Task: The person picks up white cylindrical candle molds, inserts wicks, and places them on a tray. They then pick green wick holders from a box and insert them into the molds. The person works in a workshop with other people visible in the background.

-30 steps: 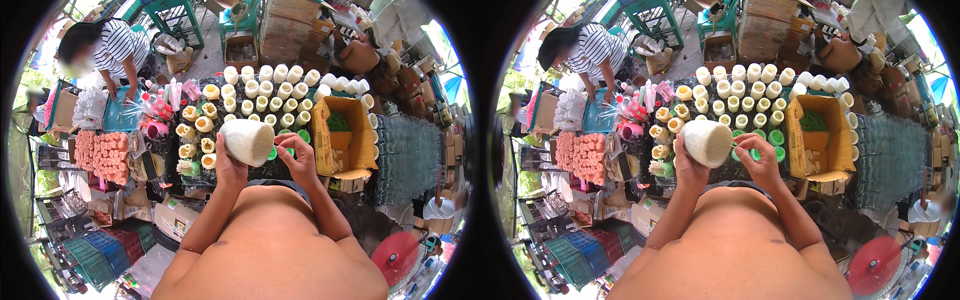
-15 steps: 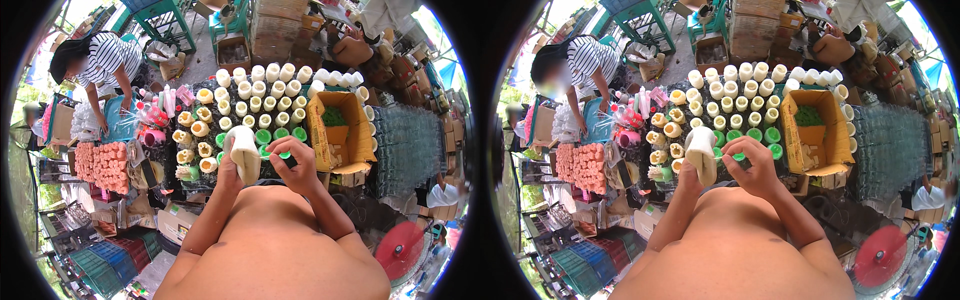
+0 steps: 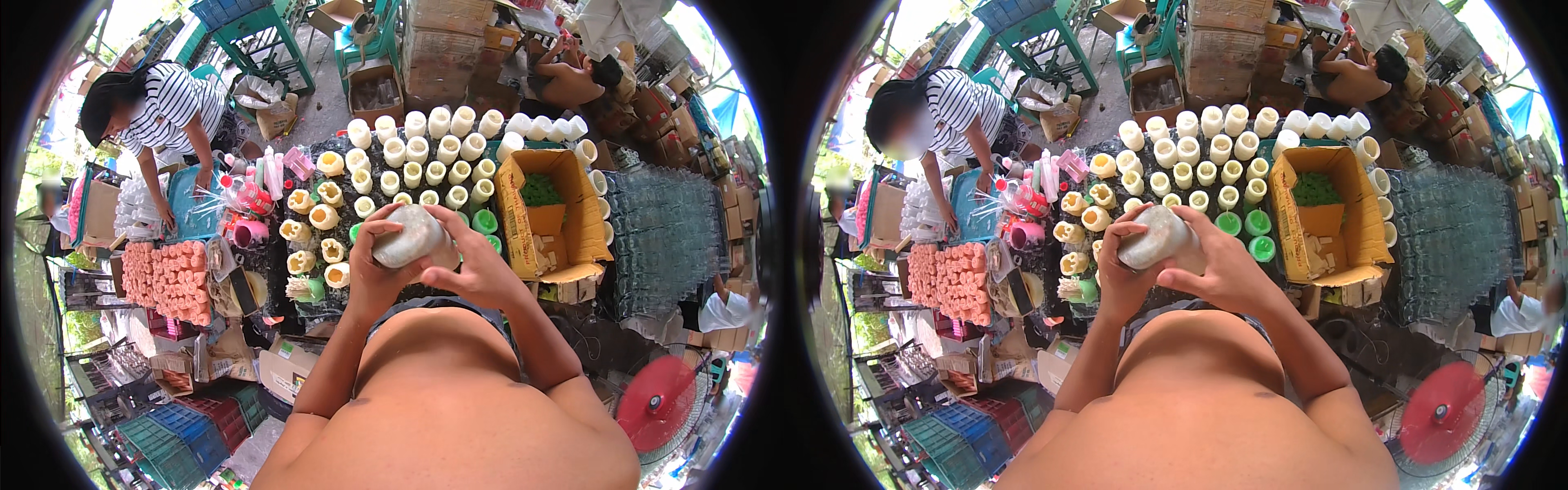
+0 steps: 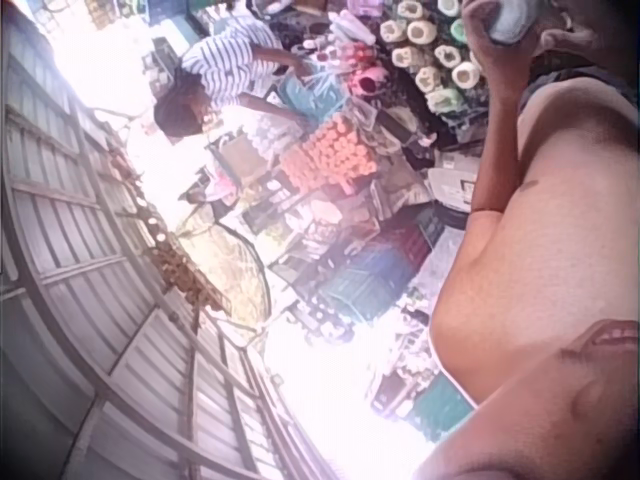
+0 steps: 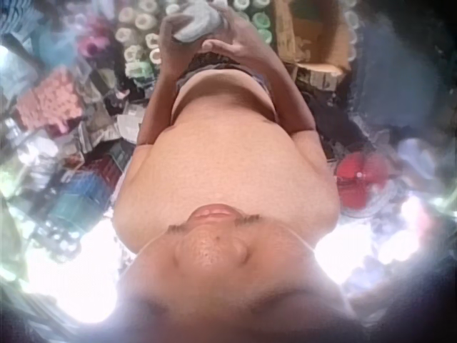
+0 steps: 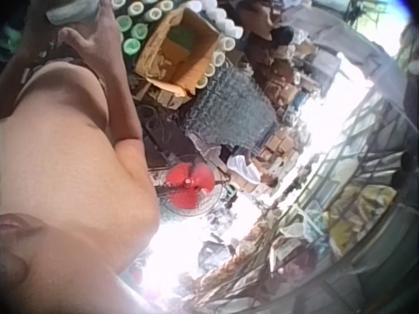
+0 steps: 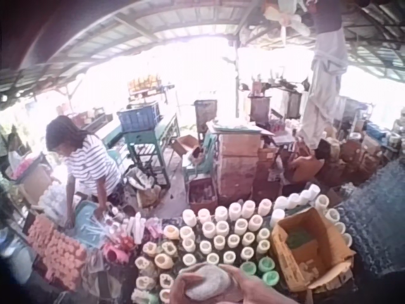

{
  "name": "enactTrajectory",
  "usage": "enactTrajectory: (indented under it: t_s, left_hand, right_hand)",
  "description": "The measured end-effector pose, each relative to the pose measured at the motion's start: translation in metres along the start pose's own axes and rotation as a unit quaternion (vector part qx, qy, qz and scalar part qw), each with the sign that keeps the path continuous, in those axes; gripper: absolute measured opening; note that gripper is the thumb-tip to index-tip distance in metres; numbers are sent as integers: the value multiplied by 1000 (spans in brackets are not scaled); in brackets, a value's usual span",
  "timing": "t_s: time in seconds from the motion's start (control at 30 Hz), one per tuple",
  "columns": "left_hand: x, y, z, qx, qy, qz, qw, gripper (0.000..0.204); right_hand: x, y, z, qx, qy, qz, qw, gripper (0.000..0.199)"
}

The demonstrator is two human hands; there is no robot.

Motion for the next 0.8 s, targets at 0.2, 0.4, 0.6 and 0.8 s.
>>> enactTrajectory:
  t_s: [0.2,0.4,0.6,0.8]
  left_hand:
    - [-30,9,-4,1,-42,-127,991,103]
    - [-34,24,1,-14,-172,-176,969,119]
    - [-50,26,-2,-34,-299,-234,925,125]
    - [-68,24,-8,-33,-408,-263,874,116]
  right_hand:
    - [1,-4,-9,10,-46,44,998,94]
    - [73,-9,26,-85,247,223,939,48]
    - [100,-11,-1,-38,387,289,875,17]
    - [95,-19,-4,-23,345,271,898,10]
Point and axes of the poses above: each hand's wrist, its own y-axis away from the middle knuckle, its own z-axis out of the back of the hand, x = y × z, the point moved 8 cm from there along -y, towards the middle knuckle, and after that the axes turned 11 degrees about z, right-handed, at the moved point
